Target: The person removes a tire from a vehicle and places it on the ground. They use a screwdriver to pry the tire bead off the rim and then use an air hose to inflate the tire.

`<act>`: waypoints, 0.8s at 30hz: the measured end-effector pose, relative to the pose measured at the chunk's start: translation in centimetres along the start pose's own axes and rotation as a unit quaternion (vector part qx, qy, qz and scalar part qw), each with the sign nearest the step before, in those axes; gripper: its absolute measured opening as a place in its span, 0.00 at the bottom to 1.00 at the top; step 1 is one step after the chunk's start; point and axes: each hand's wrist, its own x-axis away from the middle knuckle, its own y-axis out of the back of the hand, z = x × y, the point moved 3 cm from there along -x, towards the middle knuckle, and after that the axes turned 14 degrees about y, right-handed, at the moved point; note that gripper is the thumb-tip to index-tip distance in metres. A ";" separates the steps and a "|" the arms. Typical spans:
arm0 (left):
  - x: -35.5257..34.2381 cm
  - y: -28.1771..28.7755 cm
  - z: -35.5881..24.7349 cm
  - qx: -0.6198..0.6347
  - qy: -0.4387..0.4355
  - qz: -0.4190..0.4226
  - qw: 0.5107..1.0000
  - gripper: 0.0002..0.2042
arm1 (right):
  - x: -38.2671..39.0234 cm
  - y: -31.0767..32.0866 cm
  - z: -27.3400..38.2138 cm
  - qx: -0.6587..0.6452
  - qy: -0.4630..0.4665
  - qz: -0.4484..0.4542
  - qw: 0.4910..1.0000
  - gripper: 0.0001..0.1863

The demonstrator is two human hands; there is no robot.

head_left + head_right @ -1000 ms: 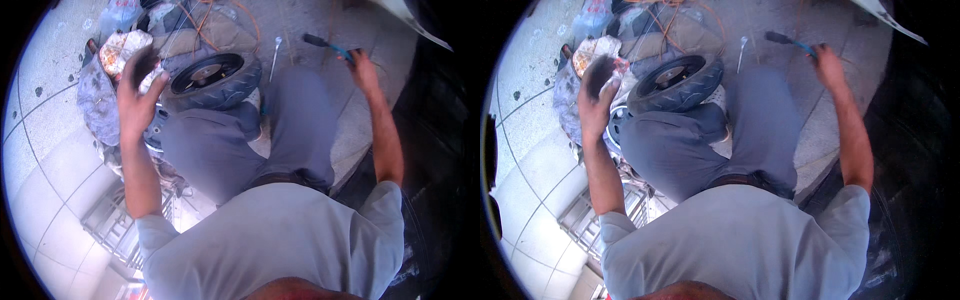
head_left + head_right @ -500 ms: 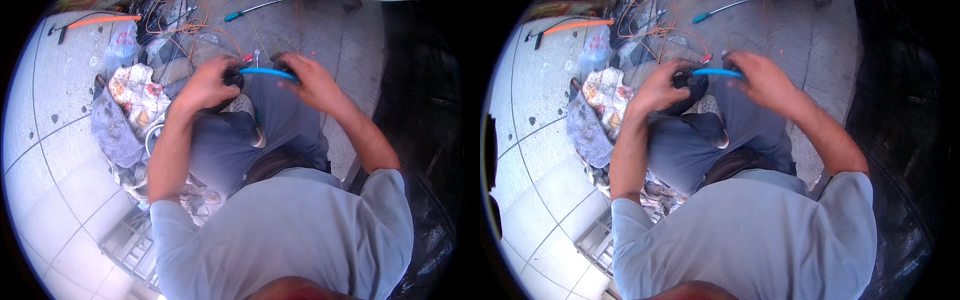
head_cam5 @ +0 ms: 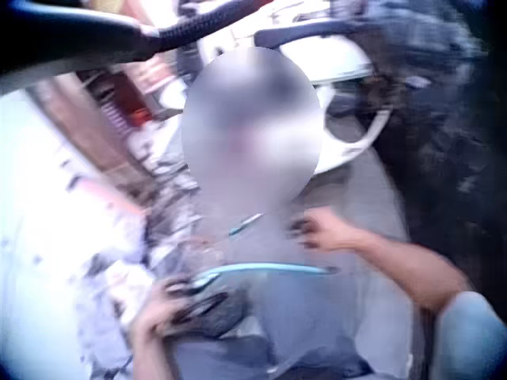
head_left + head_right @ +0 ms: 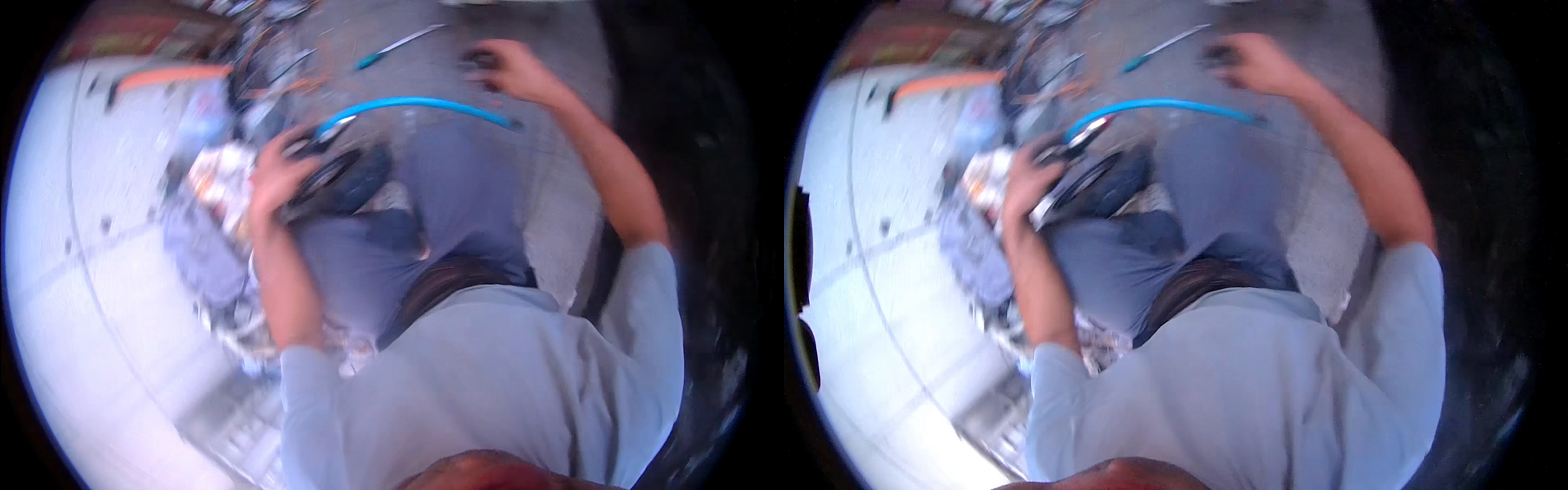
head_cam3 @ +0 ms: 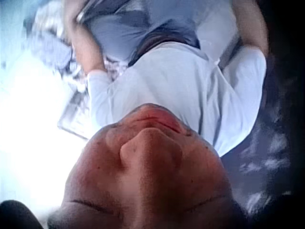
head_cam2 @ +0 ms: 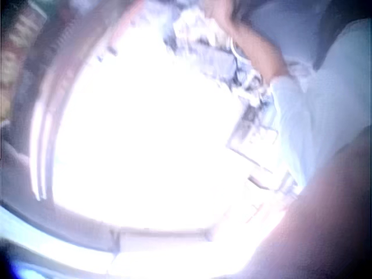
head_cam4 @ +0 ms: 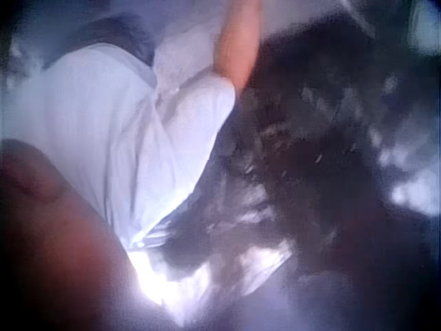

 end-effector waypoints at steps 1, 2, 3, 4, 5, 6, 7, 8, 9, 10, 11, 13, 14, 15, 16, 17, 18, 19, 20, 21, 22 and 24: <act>1.0 -0.4 -1.9 0.119 0.086 0.046 0.988 0.29 | 0.2 -0.5 -1.3 0.087 0.075 -0.017 0.993 0.18; 0.2 -0.2 1.1 0.158 0.070 0.056 0.983 0.30 | 0.0 -1.0 -3.1 0.222 0.311 -0.057 0.922 0.17; 1.3 -0.2 2.4 0.214 0.056 0.069 0.973 0.31 | -1.1 -3.4 -0.9 0.130 0.012 0.055 0.990 0.17; 1.7 0.3 2.2 0.260 0.041 0.070 0.962 0.32 | -0.3 -3.4 0.6 0.178 0.088 0.038 0.979 0.17; 1.5 -0.1 0.8 0.255 0.035 0.071 0.964 0.33 | -0.2 -3.9 1.9 0.212 0.181 0.018 0.960 0.17; 1.5 -0.2 -0.8 0.244 0.033 0.056 0.968 0.35 | 0.0 -4.6 2.4 0.154 0.163 0.004 0.974 0.17; 0.9 -0.8 -1.4 0.280 0.014 0.076 0.957 0.36 | 1.0 -4.8 2.1 0.102 0.143 -0.001 0.984 0.17; 0.4 -0.7 -1.5 0.336 0.020 0.080 0.938 0.37 | 1.5 -4.7 1.9 0.051 0.124 -0.005 0.991 0.17; -0.2 -2.0 -1.1 0.393 0.010 0.084 0.916 0.38 | 2.6 -4.8 1.3 0.077 0.151 -0.019 0.985 0.18; -0.5 -2.7 -0.9 0.444 0.006 0.089 0.892 0.39 | 3.6 -5.4 0.8 0.095 0.172 -0.033 0.980 0.18; -0.5 -3.0 -1.6 0.487 0.005 0.121 0.865 0.39 | 4.0 -6.4 0.4 0.110 0.194 -0.048 0.974 0.18; 0.5 -1.7 -2.2 0.540 0.000 0.198 0.818 0.41 | 3.6 -6.8 2.3 0.131 0.174 -0.012 0.976 0.20; 0.7 -1.3 -1.8 0.552 -0.007 0.196 0.810 0.40 | 3.4 -6.5 3.0 0.145 0.163 0.007 0.976 0.21; 0.8 -1.1 -1.6 0.564 -0.015 0.196 0.802 0.40 | 3.2 -6.6 3.4 0.154 0.176 0.018 0.972 0.21; 0.7 -0.8 -1.5 0.575 -0.024 0.198 0.794 0.40 | 3.0 -6.6 3.5 0.163 0.188 0.029 0.968 0.22; 0.8 -0.8 -1.3 0.584 -0.010 0.187 0.790 0.40 | 3.1 -6.7 3.6 0.173 0.198 0.039 0.964 0.23; 0.9 -0.9 -1.2 0.590 -0.013 0.195 0.783 0.40 | 3.4 -6.6 3.9 0.167 0.203 0.020 0.965 0.22; 0.9 -1.0 -1.1 0.596 -0.016 0.204 0.776 0.40 | 3.7 -6.4 4.2 0.161 0.207 0.000 0.965 0.22; 0.9 -1.0 -1.3 0.602 -0.020 0.213 0.770 0.39 | 3.9 -5.8 4.5 0.155 0.211 -0.020 0.965 0.21; 0.8 -1.1 -1.6 0.599 -0.023 0.209 0.772 0.39 | 4.0 -5.0 4.6 0.151 0.213 -0.024 0.965 0.22; 0.8 -1.1 -1.9 0.597 -0.025 0.204 0.775 0.39 | 4.0 -4.2 4.8 0.147 0.215 -0.029 0.965 0.23; 0.9 -1.2 -2.2 0.594 -0.024 0.214 0.775 0.39 | 4.3 -3.3 5.7 0.146 0.229 -0.031 0.962 0.25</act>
